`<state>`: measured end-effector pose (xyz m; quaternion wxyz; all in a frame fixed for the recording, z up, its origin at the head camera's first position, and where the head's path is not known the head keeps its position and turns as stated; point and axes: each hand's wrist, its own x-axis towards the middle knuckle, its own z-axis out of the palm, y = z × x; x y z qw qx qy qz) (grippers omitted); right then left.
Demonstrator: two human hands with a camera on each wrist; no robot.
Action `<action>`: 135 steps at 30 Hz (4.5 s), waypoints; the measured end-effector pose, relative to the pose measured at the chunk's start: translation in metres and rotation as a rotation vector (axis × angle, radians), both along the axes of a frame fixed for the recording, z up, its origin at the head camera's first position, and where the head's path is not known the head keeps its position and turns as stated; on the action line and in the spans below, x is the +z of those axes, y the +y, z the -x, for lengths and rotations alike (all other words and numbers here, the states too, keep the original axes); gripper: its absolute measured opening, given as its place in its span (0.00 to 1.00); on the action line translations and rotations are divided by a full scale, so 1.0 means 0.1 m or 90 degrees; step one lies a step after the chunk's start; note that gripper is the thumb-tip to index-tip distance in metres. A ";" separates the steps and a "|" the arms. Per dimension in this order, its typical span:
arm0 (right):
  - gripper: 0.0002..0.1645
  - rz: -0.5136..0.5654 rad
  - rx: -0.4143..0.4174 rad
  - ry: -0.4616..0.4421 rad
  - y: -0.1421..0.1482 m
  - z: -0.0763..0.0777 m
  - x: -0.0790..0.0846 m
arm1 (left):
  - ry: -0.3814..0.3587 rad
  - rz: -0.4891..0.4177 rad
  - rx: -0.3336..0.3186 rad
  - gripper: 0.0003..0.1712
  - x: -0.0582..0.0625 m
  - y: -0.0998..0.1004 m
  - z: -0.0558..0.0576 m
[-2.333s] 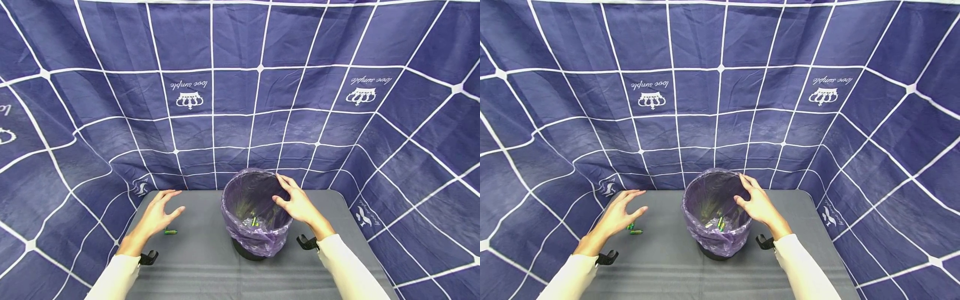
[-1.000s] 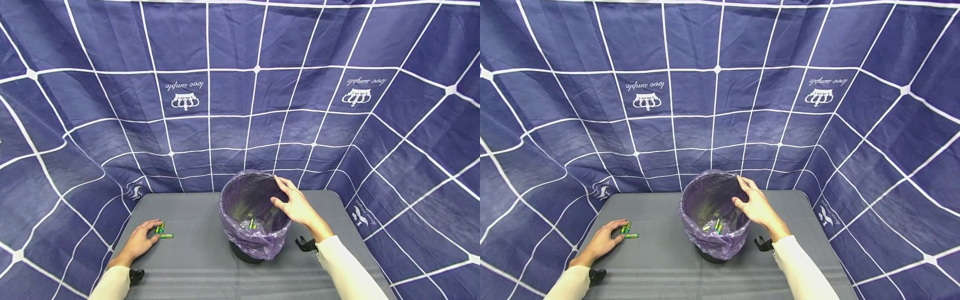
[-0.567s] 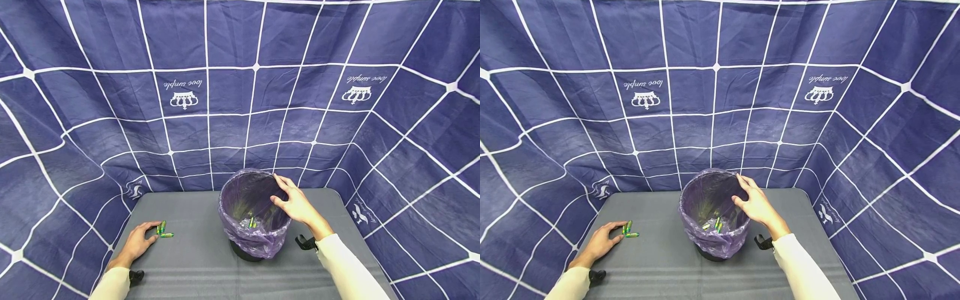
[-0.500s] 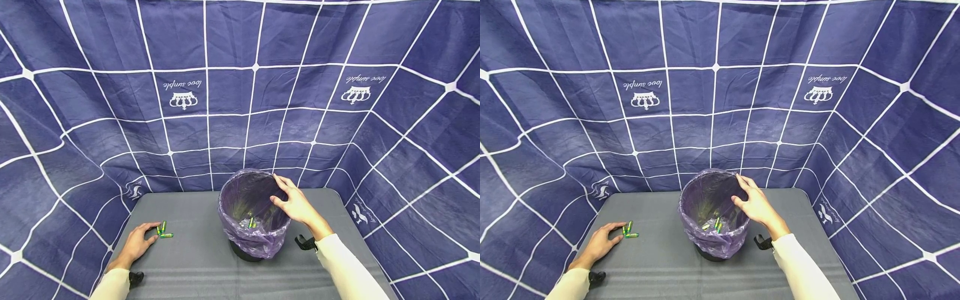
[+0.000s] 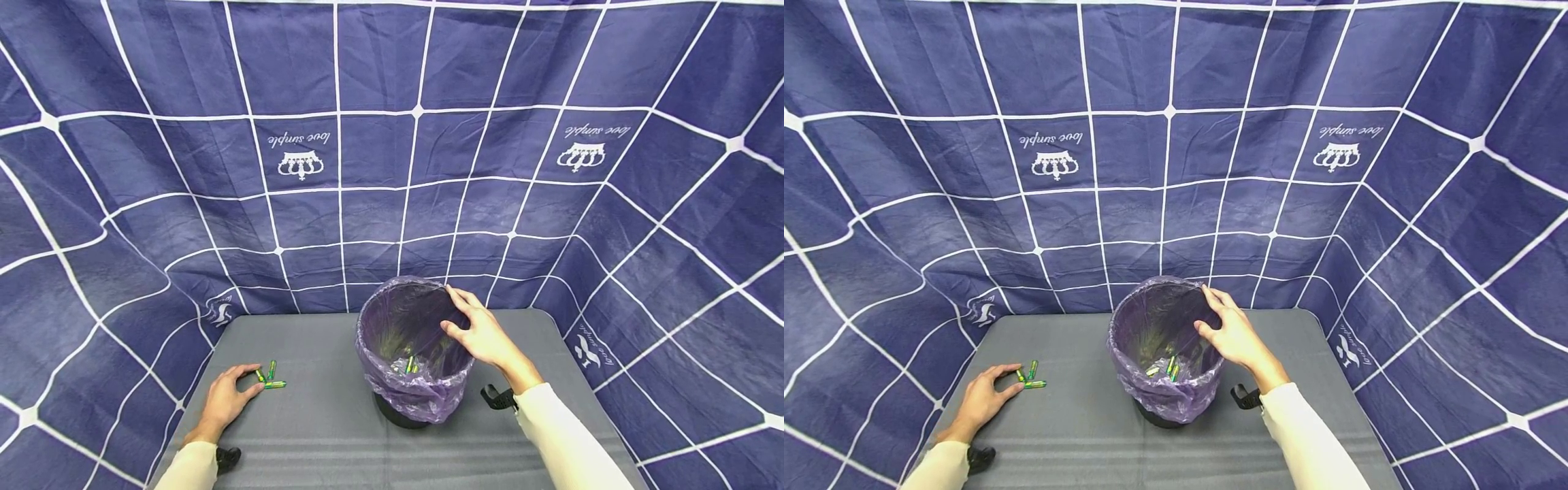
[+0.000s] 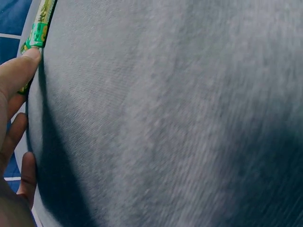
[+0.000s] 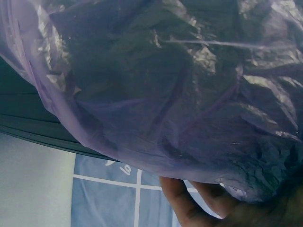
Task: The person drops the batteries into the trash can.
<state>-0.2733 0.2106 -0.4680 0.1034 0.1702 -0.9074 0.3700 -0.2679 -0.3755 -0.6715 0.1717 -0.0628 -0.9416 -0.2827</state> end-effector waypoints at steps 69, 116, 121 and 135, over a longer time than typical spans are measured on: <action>0.47 0.023 -0.002 -0.017 0.02 -0.03 -0.01 | 0.211 -0.073 -0.061 0.25 1.49 0.90 0.14; 0.48 0.003 0.001 -0.024 0.03 0.01 0.02 | 0.173 -0.038 -0.402 0.17 3.02 2.53 0.37; 0.48 0.006 0.003 -0.024 0.03 0.00 0.02 | 0.158 -0.024 -0.403 0.18 3.06 2.58 0.36; 0.48 0.004 0.002 -0.031 0.03 0.01 0.00 | 0.121 -0.019 -0.398 0.21 3.07 2.56 0.32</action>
